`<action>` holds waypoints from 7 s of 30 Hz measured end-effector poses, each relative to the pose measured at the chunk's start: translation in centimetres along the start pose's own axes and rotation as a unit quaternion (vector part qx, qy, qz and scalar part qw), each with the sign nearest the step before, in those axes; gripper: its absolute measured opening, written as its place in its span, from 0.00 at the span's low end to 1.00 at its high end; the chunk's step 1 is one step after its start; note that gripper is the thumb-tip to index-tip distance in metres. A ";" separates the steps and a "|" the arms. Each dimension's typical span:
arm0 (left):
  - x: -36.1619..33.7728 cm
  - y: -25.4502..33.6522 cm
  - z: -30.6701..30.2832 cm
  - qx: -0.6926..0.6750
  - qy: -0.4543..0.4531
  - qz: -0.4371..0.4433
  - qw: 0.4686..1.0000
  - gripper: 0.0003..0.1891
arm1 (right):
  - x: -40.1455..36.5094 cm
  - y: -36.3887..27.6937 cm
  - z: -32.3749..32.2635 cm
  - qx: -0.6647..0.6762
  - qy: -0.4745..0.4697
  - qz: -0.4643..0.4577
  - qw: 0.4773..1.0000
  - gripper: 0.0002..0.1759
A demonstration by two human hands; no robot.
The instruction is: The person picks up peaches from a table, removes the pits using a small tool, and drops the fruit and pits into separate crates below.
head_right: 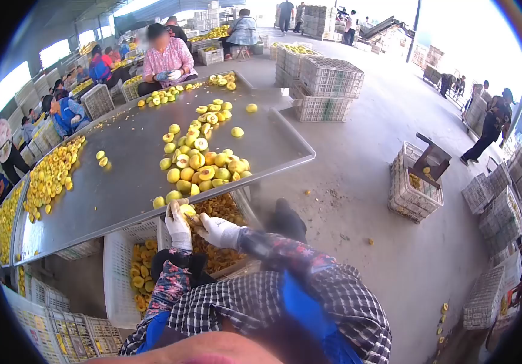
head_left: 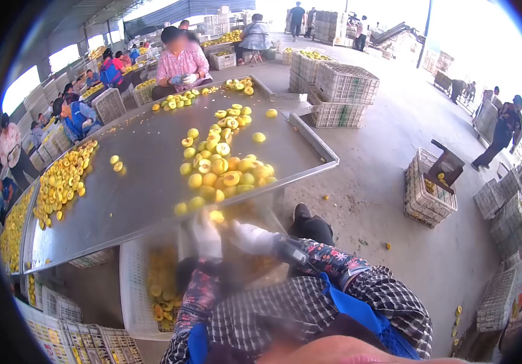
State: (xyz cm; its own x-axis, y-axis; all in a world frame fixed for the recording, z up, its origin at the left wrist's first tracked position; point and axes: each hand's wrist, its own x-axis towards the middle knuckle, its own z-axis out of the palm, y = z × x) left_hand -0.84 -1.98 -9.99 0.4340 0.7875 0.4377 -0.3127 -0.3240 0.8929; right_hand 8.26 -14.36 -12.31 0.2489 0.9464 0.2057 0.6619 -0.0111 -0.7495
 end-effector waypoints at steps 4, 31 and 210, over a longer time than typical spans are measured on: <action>0.1 1.6 2.5 0.047 -0.041 -0.008 0.998 0.18 | -1.6 -4.8 -4.4 0.129 -0.001 0.094 0.987 0.23; 1.5 2.6 6.1 -0.241 0.048 -0.263 0.933 0.12 | -0.5 -0.8 -4.3 -0.001 0.050 0.080 0.996 0.16; 1.4 4.2 3.5 -0.270 -0.182 -0.297 0.898 0.21 | -2.5 -4.0 -6.9 -0.153 0.096 0.051 0.982 0.14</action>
State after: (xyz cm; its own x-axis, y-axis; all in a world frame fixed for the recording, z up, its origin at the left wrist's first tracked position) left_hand 1.44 -4.06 -5.20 0.8764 0.4816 -0.0055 -0.2554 0.4745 0.8424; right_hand 9.90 -18.89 -5.47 0.4341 0.8574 0.2765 0.8012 -0.2272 -0.5535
